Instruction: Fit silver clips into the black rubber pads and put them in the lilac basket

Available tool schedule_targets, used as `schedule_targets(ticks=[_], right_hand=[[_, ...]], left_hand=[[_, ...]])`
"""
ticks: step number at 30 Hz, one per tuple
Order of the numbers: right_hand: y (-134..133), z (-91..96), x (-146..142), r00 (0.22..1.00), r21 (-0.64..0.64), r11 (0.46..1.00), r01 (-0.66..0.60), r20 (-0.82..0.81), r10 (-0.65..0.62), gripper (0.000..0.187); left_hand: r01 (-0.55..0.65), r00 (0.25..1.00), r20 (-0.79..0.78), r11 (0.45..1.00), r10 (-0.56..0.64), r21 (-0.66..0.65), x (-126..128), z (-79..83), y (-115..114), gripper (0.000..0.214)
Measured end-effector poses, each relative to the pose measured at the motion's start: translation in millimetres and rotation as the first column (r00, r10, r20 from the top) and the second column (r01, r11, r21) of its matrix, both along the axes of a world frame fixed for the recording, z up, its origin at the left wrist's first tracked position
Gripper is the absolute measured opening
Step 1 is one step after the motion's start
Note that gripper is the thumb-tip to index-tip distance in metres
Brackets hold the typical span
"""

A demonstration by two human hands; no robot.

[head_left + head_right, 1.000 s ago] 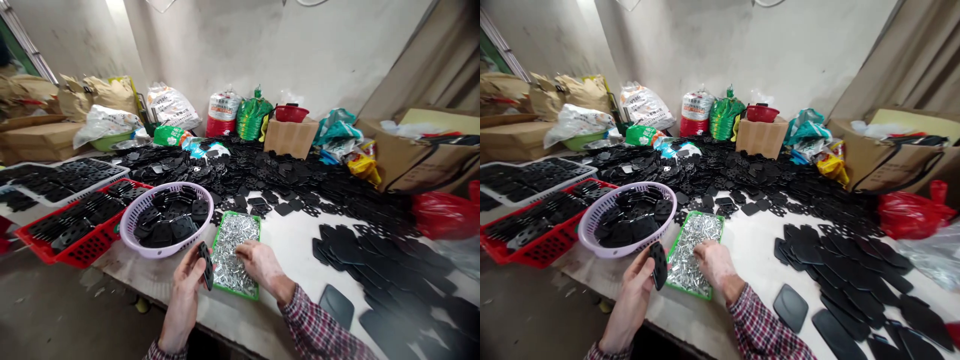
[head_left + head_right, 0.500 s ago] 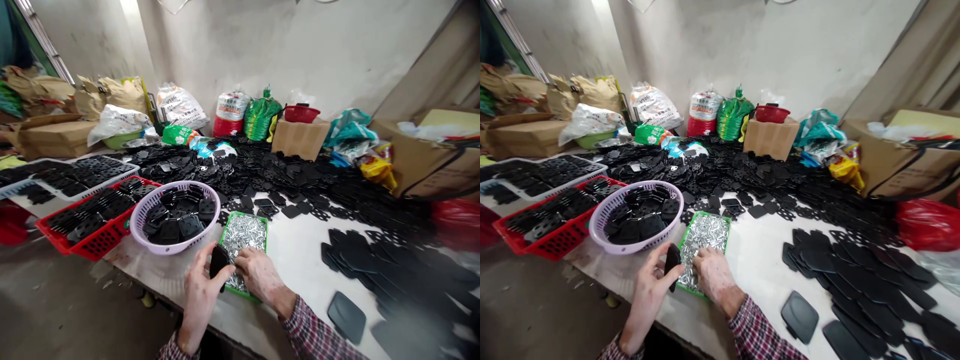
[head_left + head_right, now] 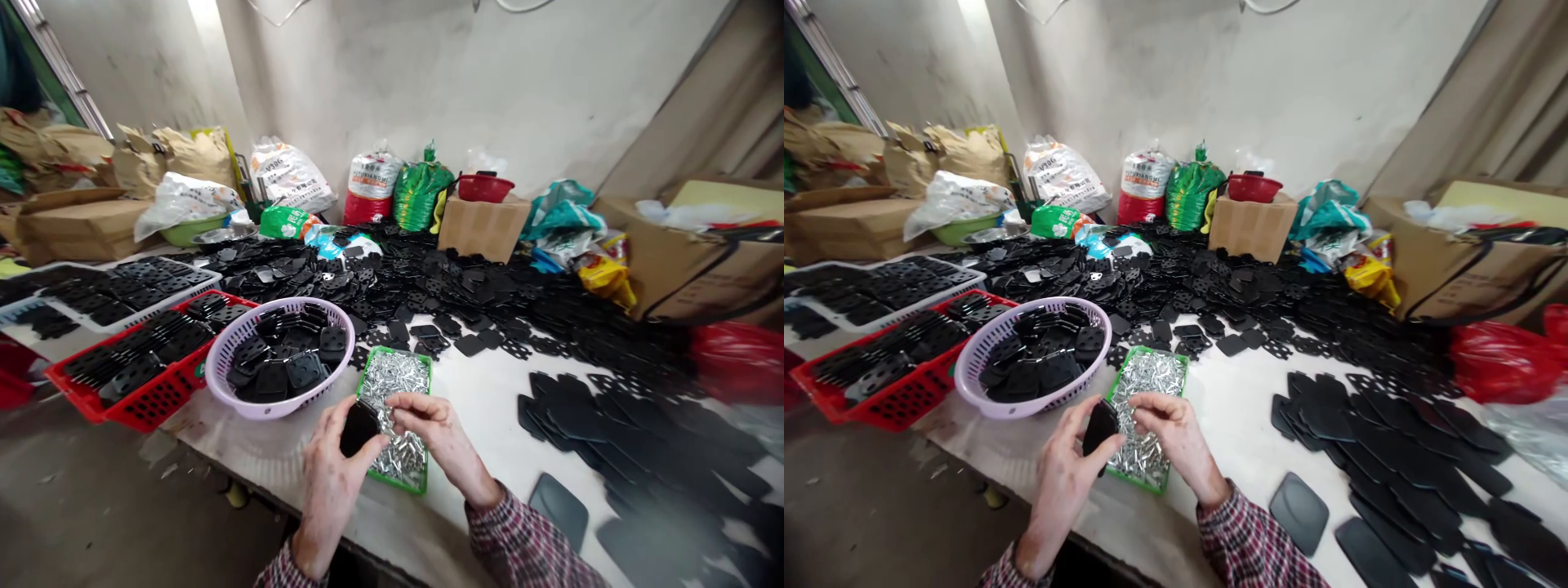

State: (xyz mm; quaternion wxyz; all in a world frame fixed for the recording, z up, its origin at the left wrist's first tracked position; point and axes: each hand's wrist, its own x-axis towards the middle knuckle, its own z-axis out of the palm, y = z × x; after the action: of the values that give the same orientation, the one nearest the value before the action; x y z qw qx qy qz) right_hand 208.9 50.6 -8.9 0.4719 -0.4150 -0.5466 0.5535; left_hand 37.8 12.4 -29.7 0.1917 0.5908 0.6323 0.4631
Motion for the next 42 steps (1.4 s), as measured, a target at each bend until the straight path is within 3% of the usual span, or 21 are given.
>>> schedule_targets(ticks=[4, 10, 15, 23, 32, 38, 42], right_hand=[[-7, 13.8, -1, 0.988, -0.023, 0.999, -0.04, -0.15, 0.036, 0.027], [-10, 21.2, 1, 0.991, -0.012, 1.0, 0.024, -0.13, -0.026, 0.027], [-9, 22.7, 2, 0.994, 0.013, 0.997, 0.071, -0.081, -0.07, 0.015], [-7, 16.8, 5, 0.994, 0.129, 0.987, 0.098, -0.071, -0.089, 0.019], [-9, 14.4, 7, 0.999, 0.256, 0.966, 0.044, 0.006, -0.048, 0.019], [-13, 10.9, 4, 0.963, 0.365, 0.923, 0.119, 0.184, -0.197, 0.032], [-21, 13.6, -2, 0.902, 0.496, 0.857, 0.137, 0.295, -0.315, 0.039]], left_hand=[[0.024, 1.0, 0.002, 0.999, -0.024, -0.024, 6, 8.7, 0, 0.055], [0.043, 0.999, 0.001, 0.998, -0.043, -0.042, 13, 17.3, -1, 0.054], [0.069, 0.998, 0.004, 0.998, -0.069, -0.014, 18, 19.1, 1, 0.054], [0.108, 0.994, 0.03, 0.994, -0.108, -0.01, 22, 20.9, 4, 0.055], [0.092, 0.995, 0.026, 0.996, -0.092, 0.0, 24, 15.5, 7, 0.054], [0.072, 0.995, -0.069, 0.997, -0.068, 0.042, 26, 11.4, 5, 0.05], [0.062, 0.984, -0.172, 0.99, -0.039, 0.13, 26, 8.5, 3, 0.051]])
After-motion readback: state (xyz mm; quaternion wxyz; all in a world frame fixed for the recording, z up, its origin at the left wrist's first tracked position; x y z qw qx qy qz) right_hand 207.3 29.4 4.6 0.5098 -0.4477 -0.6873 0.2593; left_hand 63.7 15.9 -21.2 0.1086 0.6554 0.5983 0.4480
